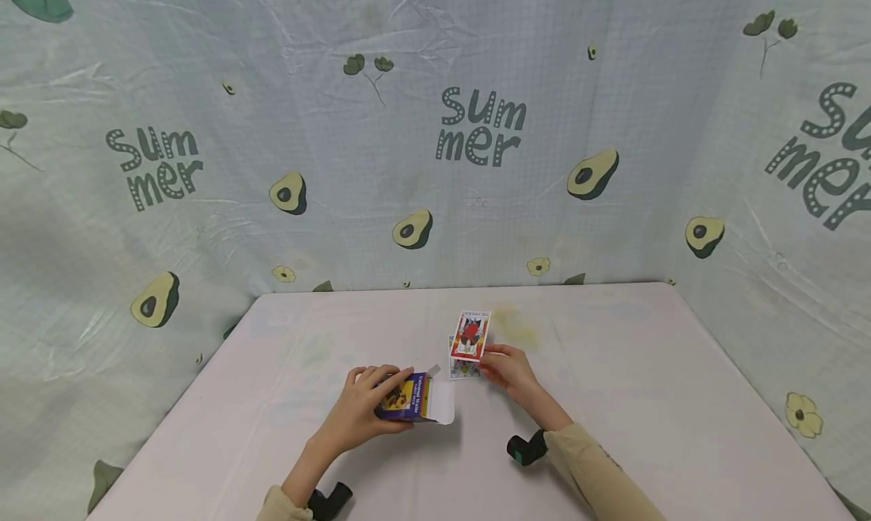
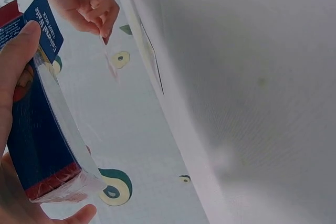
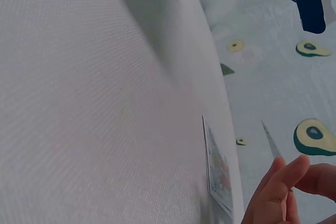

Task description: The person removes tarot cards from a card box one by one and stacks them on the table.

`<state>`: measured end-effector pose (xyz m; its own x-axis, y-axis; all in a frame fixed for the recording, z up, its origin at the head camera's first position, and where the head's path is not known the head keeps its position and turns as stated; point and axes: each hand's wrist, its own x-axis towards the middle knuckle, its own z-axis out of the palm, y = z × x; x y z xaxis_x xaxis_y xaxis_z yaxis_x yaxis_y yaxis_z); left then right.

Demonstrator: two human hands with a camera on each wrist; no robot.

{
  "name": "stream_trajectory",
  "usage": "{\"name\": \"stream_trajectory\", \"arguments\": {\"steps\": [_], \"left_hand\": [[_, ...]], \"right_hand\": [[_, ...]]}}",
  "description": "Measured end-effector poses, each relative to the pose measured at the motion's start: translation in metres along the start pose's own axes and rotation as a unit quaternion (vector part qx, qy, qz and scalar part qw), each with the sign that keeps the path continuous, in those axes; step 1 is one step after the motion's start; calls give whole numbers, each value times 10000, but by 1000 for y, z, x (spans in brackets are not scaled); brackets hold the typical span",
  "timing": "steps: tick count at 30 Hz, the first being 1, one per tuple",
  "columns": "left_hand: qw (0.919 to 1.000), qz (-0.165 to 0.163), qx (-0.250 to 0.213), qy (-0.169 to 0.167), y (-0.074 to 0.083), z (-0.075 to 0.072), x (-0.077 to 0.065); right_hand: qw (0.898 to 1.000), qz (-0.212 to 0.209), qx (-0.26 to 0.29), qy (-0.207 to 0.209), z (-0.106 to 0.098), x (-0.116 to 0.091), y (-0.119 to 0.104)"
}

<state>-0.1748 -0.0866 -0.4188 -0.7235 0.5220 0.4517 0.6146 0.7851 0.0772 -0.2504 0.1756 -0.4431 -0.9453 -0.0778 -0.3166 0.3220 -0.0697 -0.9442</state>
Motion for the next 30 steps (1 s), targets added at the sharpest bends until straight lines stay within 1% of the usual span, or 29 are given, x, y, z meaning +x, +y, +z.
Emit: {"name": "stream_trajectory", "arguments": {"steps": [10,18,25,30], "left_hand": [[10000,45,-21,22,1,-1,0],[9999,77,-58,-53,3,-1,1],[9999,90,-16,-125,3,0,0],[9998,57,-32,-162,4,0,0]], "right_hand": [[9993,161,-299,-123,-2,3,3],[9983,179,-407,-384,-3,6,6],[9977,376,-501,-267,-2,9,6],[9959,531,-721,-127,-2,14,8]]}}
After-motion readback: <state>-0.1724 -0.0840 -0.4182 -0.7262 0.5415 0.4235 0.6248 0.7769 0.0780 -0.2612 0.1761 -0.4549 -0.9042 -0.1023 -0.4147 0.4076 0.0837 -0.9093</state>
